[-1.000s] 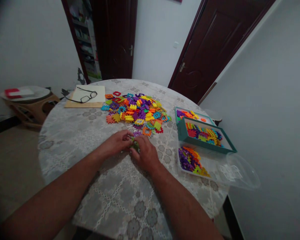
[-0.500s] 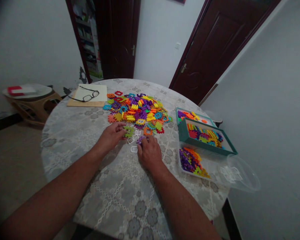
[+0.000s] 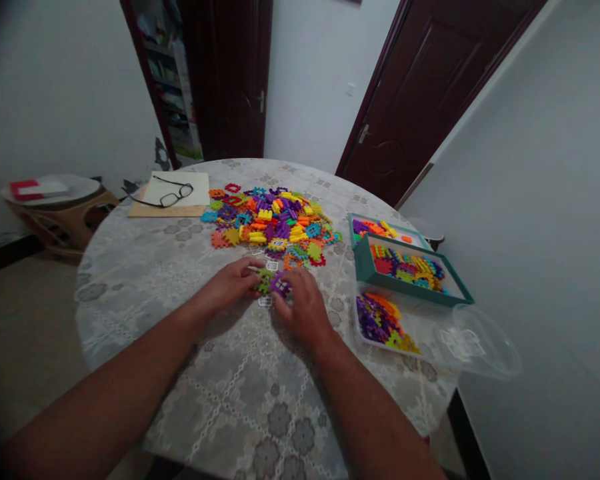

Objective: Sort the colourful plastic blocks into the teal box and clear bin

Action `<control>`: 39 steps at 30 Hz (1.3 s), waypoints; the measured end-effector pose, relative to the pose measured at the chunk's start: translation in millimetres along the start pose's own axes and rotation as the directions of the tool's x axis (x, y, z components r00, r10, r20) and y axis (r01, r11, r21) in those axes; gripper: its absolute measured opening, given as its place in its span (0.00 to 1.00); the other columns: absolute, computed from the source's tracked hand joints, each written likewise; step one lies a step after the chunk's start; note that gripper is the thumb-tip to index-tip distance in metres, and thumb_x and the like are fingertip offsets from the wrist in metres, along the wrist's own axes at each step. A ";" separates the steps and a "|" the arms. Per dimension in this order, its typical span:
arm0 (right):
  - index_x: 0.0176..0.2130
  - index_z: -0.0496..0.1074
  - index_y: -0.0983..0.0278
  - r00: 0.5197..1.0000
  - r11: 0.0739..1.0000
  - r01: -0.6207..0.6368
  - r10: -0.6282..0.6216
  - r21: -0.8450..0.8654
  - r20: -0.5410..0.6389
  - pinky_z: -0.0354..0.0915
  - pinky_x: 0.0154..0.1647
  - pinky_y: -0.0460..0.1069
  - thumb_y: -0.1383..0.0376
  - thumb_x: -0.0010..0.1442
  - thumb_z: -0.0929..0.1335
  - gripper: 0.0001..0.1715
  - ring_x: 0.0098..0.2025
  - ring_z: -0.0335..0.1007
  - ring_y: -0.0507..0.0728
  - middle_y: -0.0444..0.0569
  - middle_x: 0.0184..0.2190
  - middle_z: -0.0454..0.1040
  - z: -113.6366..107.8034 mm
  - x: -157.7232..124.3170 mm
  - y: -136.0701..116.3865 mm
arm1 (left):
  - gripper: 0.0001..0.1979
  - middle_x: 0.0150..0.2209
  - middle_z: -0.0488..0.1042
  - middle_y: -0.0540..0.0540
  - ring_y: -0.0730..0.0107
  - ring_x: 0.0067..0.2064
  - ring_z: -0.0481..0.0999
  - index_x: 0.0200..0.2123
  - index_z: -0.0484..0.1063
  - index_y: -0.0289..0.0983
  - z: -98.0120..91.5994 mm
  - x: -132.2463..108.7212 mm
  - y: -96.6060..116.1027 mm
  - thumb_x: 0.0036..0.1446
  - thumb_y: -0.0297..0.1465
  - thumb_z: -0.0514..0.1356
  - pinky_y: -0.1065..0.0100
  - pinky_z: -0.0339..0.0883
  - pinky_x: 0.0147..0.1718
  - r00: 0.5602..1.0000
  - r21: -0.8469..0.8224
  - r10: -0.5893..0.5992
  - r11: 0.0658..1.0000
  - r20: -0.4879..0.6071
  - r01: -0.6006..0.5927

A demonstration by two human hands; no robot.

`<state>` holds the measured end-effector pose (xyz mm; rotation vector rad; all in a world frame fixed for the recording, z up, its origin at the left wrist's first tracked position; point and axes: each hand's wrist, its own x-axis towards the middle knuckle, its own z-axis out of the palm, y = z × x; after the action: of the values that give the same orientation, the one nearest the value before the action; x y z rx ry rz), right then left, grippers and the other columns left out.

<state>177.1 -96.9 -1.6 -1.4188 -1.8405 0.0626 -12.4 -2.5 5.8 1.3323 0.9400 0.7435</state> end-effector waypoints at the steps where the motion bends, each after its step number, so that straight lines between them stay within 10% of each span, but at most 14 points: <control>1: 0.53 0.72 0.60 1.000 1.000 0.025 -0.025 0.005 0.015 0.67 0.64 0.59 0.62 0.69 0.69 0.14 0.60 0.69 0.63 0.57 0.54 0.75 3.0 -0.4 -1.5 | 0.15 0.39 0.80 0.44 0.65 0.38 0.82 0.51 0.74 0.38 1.0 -2.1 1.6 0.61 0.31 0.65 0.66 0.78 0.36 1.000 -0.023 -0.001 1.000 0.029 0.002; 8: 0.62 0.70 0.62 0.997 0.998 0.052 -0.049 -0.044 0.067 0.63 0.69 0.60 0.61 0.71 0.68 0.22 0.65 0.67 0.62 0.59 0.61 0.73 16.9 3.0 2.6 | 0.19 0.36 0.81 0.43 0.65 0.32 0.81 0.49 0.73 0.36 1.6 -3.3 2.0 0.54 0.31 0.70 0.66 0.74 0.33 0.992 -0.035 -0.011 0.999 0.125 0.016; 15: 0.68 0.67 0.61 0.954 0.855 -0.237 0.295 -0.461 0.056 0.52 0.73 0.68 0.57 0.73 0.67 0.29 0.75 0.51 0.69 0.60 0.73 0.60 16.4 10.5 27.6 | 0.15 0.39 0.81 0.43 0.66 0.35 0.82 0.50 0.74 0.38 -1.9 3.0 4.0 0.60 0.25 0.64 0.65 0.78 0.34 0.998 -0.029 -0.007 1.000 -0.062 0.005; 24: 0.48 0.75 0.63 0.955 0.851 -0.172 0.267 -0.496 0.127 0.65 0.57 0.57 0.59 0.72 0.69 0.11 0.55 0.68 0.65 0.59 0.52 0.74 7.2 5.3 26.9 | 0.17 0.37 0.79 0.45 0.66 0.35 0.81 0.52 0.75 0.38 -2.8 3.9 4.4 0.60 0.22 0.63 0.65 0.80 0.35 0.996 -0.046 0.014 0.999 -0.086 -0.018; 39: 0.40 0.71 0.59 0.994 0.989 -0.088 0.095 0.119 -0.058 0.68 0.57 0.57 0.62 0.66 0.71 0.04 0.52 0.72 0.61 0.51 0.45 0.74 -8.3 4.1 17.0 | 0.16 0.41 0.80 0.43 0.68 0.34 0.81 0.52 0.76 0.37 -2.2 3.3 -1.6 0.60 0.24 0.66 0.66 0.79 0.33 0.999 -0.099 -0.002 0.995 -0.035 -0.001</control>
<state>195.3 -90.6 -1.8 -1.4075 -1.6922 0.1670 -12.9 1.2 3.9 1.2354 0.9196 0.8056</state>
